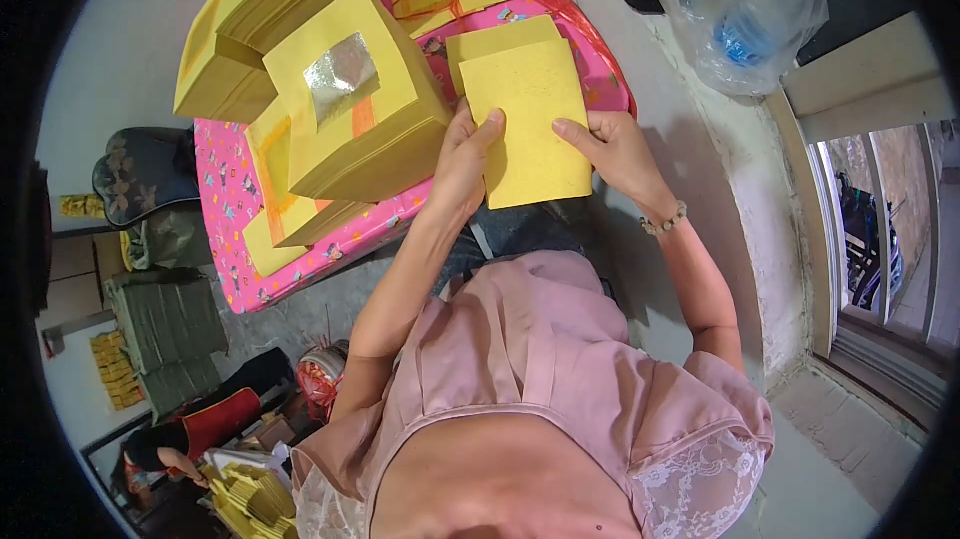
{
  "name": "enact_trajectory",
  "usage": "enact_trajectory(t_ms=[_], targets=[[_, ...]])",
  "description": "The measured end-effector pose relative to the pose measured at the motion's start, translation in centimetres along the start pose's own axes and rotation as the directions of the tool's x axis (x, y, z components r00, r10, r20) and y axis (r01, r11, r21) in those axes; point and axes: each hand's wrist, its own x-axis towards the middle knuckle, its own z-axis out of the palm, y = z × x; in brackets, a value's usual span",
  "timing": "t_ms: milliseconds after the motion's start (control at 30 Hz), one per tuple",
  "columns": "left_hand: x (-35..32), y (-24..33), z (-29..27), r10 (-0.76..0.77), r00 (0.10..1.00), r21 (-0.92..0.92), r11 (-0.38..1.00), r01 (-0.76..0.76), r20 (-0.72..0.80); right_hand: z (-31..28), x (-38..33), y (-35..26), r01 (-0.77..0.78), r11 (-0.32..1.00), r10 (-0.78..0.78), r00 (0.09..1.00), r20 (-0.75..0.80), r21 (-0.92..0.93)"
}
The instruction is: Sorting and counting sheets of yellow joss paper in a workshop.
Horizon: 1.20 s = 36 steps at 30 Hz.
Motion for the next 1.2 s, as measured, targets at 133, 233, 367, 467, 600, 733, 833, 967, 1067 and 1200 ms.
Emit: enact_trajectory(t_ms=[133, 233, 367, 467, 600, 733, 833, 967, 1067, 1200], targets=[[0.3, 0.1, 0.0, 0.065, 0.997, 0.012, 0.998, -0.065, -0.033, -0.9, -0.5, 0.1, -0.120, 0.993, 0.115, 0.971, 0.210, 0.011], [0.5, -0.1, 0.2, 0.078, 0.996, 0.025, 0.997, -0.077, -0.047, -1.0, -0.9, 0.7, -0.116, 0.983, 0.138, 0.978, 0.155, -0.144], [1.2, -1.2, -0.9, 0.141, 0.982, 0.166, 0.979, -0.119, -0.124, 0.3, -2.2, -0.7, -0.181, 0.983, 0.176, 0.978, 0.116, 0.035], [1.0, -1.3, -0.1, 0.204, 0.976, 0.191, 0.964, -0.186, -0.077, -0.6, -2.5, 0.6, -0.188, 0.981, 0.175, 0.964, 0.199, 0.048], [1.5, -2.3, -0.1, 0.347, 0.937, 0.242, 0.914, -0.327, -0.043, -1.3, -1.5, 1.6, -0.074, 0.992, 0.062, 0.991, 0.117, 0.100], [1.6, -1.3, -0.1, 0.400, 0.881, 0.713, 0.538, -0.450, 0.254, -0.5, 0.4, -0.5, 0.367, 0.925, -0.288, 0.849, -0.444, 0.101], [1.2, 0.5, 0.9, 0.189, 0.927, 0.792, 0.480, -0.376, 0.325, -3.1, 0.7, -2.4, 0.286, 0.892, -0.321, 0.946, -0.045, -0.350], [1.3, 2.8, 2.4, 0.149, 0.930, 0.853, 0.372, -0.367, 0.335, -4.6, 2.8, -1.3, 0.218, 0.948, -0.214, 0.976, 0.043, -0.232], [0.6, 3.2, 3.4, 0.596, 0.672, 0.846, -0.026, -0.532, 0.440, -5.0, 5.5, -1.1, 0.248, 0.968, -0.248, 0.969, 0.001, -0.034], [-0.3, 1.1, 3.6, 0.582, 0.620, 0.801, -0.092, -0.592, 0.526, -5.3, 10.2, 0.4, 0.190, 0.969, -0.182, 0.981, -0.061, 0.156]])
